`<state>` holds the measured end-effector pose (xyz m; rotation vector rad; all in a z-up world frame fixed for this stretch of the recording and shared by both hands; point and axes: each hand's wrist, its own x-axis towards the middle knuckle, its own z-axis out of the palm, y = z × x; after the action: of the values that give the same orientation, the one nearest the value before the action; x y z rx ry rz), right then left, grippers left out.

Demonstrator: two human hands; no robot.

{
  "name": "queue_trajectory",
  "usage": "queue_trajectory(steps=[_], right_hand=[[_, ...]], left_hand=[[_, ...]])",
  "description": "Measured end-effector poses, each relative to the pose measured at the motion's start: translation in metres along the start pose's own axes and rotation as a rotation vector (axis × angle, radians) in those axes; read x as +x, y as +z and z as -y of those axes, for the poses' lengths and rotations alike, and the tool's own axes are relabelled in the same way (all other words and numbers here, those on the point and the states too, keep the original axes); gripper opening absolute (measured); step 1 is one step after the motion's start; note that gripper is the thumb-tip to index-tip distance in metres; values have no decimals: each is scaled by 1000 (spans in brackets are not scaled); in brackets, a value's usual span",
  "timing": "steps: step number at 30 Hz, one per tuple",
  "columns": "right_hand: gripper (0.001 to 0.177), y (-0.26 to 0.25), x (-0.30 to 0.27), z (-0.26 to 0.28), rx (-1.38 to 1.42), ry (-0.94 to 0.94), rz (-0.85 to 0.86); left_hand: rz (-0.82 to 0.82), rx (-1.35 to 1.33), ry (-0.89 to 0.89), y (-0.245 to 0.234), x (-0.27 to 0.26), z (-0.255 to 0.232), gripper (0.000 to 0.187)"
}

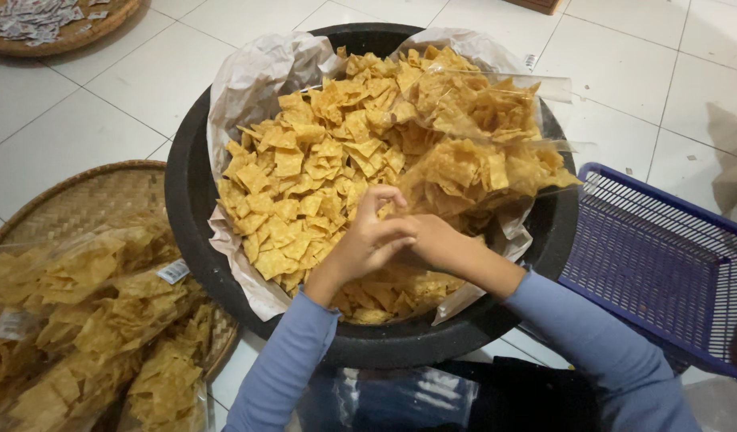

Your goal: The person scoops fried snacks from a large bowl into plastic bags, weighs them on a digital scale, and places the filled bags into a basket.

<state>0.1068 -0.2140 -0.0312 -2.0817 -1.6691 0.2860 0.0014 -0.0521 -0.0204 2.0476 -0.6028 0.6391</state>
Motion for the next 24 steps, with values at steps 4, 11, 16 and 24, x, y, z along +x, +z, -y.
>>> queue_trajectory(steps=[4, 11, 16, 24], right_hand=[[24, -23, 0, 15, 214, 65, 278], [17, -84, -35, 33, -19, -20, -459], [17, -43, -42, -44, 135, 344, -371], [68, 139, 1, -116, -378, 0, 1154]], left_hand=[[-26, 57, 1, -2, -5, 9, 13], [-304, -170, -373, -13, -4, 44, 6], [-633, 67, -179, -44, -12, 49, 15], [-616, 104, -130, -47, -7, 35, 18]])
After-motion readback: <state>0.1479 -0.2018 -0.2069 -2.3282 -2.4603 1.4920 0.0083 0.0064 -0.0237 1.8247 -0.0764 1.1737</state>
